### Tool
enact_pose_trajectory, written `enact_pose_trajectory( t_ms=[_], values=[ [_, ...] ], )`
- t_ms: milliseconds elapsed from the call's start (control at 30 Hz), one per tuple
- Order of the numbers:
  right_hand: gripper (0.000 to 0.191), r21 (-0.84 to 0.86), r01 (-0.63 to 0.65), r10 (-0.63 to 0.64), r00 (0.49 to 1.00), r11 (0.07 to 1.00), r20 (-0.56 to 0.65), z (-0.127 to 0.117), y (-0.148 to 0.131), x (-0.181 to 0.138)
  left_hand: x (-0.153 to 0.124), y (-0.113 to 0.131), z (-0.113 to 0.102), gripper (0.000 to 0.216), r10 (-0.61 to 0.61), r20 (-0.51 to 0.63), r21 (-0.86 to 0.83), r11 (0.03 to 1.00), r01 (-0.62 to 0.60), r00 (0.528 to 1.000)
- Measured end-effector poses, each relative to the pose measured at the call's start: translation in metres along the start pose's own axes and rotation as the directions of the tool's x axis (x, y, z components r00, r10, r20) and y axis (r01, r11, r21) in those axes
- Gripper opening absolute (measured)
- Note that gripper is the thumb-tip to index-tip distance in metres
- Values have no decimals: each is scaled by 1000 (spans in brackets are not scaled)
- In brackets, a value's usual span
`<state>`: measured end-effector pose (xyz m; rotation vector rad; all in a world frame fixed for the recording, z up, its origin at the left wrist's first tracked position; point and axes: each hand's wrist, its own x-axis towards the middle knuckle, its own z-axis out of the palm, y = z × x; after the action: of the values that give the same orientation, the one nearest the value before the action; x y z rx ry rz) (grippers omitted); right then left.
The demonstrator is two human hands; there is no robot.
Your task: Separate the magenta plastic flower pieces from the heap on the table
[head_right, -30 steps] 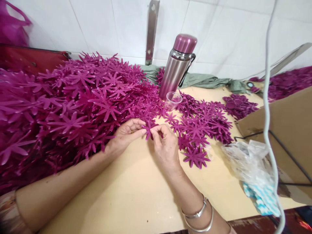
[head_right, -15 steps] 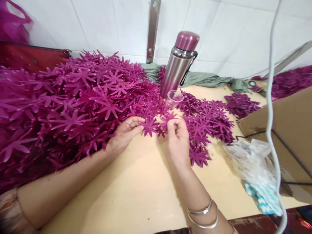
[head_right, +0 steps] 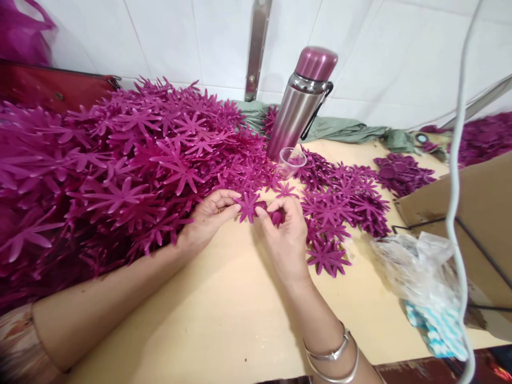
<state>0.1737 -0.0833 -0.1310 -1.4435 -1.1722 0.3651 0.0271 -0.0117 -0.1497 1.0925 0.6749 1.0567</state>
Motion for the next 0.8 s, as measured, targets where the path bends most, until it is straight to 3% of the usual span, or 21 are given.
enact_pose_trajectory(
  t_ms=[167, 300, 667, 800],
  values=[
    [12, -140, 171, -157, 982, 975, 107, 1, -1, -2, -2, 1, -1, 22, 24, 51, -15, 1000, -23, 998],
    [4, -103, 198, -187, 977, 975, 105, 1, -3, -2, -3, 1, -2, 18, 38, 112, -28, 999, -35, 993],
    [11, -8, -15, 16, 981, 1000, 194, -4, -5, 1, -4, 3, -2, 17, 59, 134, 2, 998, -60, 989],
    [17, 128, -115, 97, 985, 985, 141, -3, 3, 3, -5, 3, -1, 19, 34, 74, -5, 999, -34, 997]
  ],
)
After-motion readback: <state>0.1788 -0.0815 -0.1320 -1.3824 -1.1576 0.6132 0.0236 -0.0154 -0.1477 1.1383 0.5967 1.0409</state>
